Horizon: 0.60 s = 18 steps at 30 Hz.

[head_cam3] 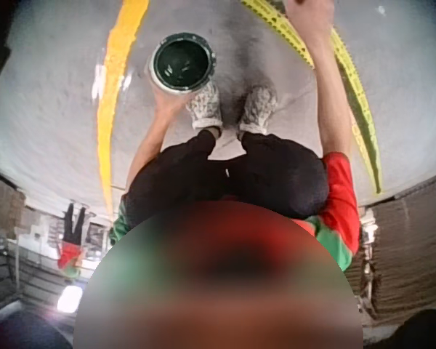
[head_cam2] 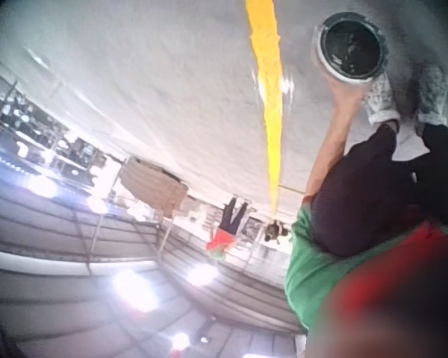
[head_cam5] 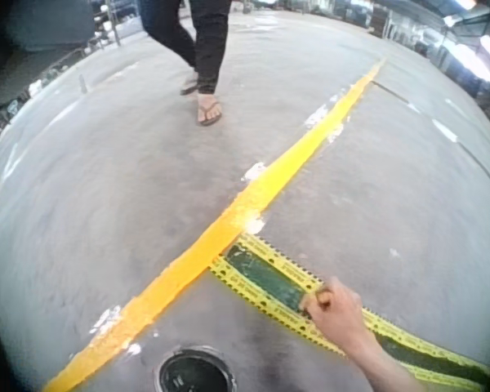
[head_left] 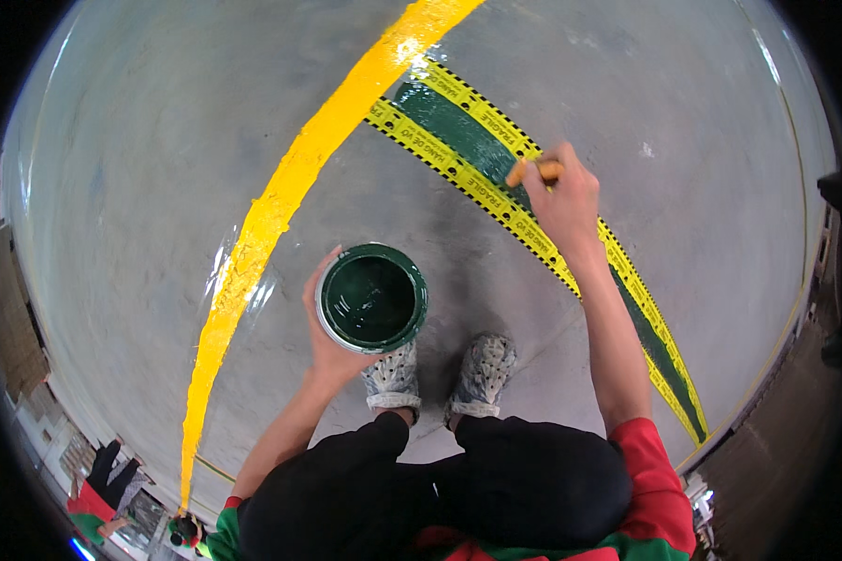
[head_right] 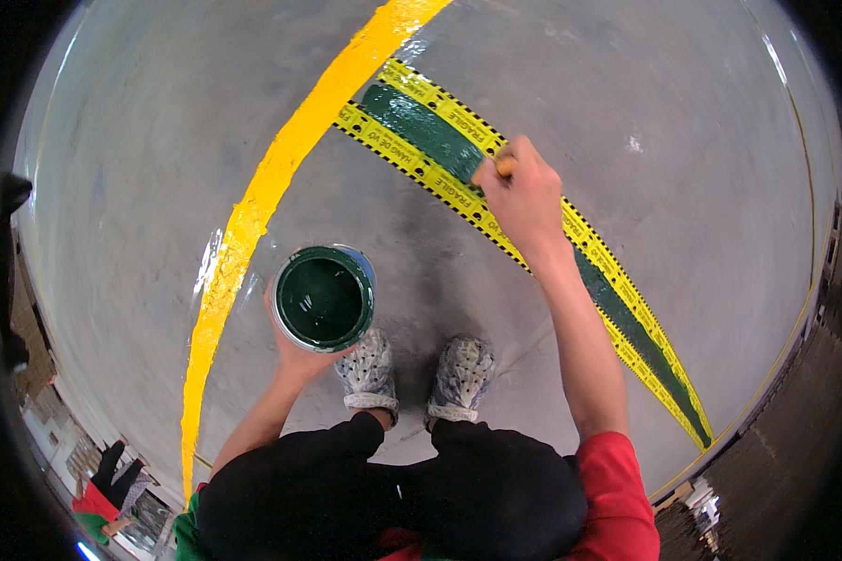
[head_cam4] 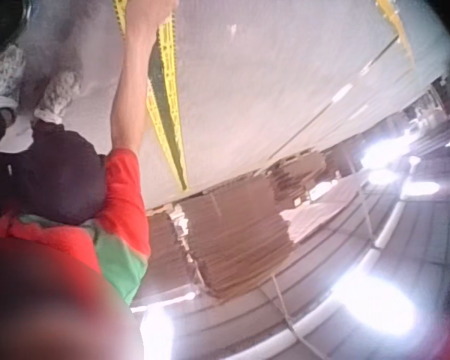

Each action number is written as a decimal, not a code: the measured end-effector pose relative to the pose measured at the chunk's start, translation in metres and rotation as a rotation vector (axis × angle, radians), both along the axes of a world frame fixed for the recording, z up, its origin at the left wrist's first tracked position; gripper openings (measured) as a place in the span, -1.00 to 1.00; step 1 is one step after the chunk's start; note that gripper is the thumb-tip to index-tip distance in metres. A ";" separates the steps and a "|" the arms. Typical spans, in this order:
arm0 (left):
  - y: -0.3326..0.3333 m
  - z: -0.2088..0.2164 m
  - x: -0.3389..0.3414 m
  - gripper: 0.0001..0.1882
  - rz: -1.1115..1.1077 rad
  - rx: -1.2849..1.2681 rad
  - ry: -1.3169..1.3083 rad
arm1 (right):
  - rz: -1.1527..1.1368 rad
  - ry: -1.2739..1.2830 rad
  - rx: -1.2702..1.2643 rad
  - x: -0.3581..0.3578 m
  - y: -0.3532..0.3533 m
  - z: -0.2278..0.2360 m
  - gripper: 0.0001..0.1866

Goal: The person paints green lines on a warehouse floor using a paintbrush and a paint can. They dip the brush into the paint and apply it along yellow tape markings to create straight lines.

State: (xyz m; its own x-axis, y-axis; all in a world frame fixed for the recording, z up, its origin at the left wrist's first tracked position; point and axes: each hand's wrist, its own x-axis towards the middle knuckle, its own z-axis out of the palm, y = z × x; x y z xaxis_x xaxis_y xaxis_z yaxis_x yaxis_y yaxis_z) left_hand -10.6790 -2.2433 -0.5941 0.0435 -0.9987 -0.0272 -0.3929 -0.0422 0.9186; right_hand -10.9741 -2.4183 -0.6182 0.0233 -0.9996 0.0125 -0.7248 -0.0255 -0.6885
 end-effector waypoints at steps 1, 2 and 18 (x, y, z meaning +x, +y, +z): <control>-0.002 0.000 -0.002 0.38 0.004 0.062 0.012 | 0.017 0.017 -0.035 -0.020 0.015 0.001 -0.77; -0.005 -0.001 -0.003 0.37 -0.008 0.058 -0.002 | -0.046 0.060 0.069 -0.037 0.029 0.005 -0.78; 0.041 -0.030 0.033 0.16 0.008 0.290 -0.302 | 0.048 -0.174 -0.454 0.057 0.012 -0.031 -0.86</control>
State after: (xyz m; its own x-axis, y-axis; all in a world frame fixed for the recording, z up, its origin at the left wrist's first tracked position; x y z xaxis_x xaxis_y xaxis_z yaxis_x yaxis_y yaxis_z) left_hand -10.6465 -2.2022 -0.6242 0.1001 -0.9510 -0.2924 -0.6413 -0.2864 0.7118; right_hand -10.9169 -2.4059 -0.6488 0.0280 -0.8903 0.4545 -0.5908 -0.3815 -0.7109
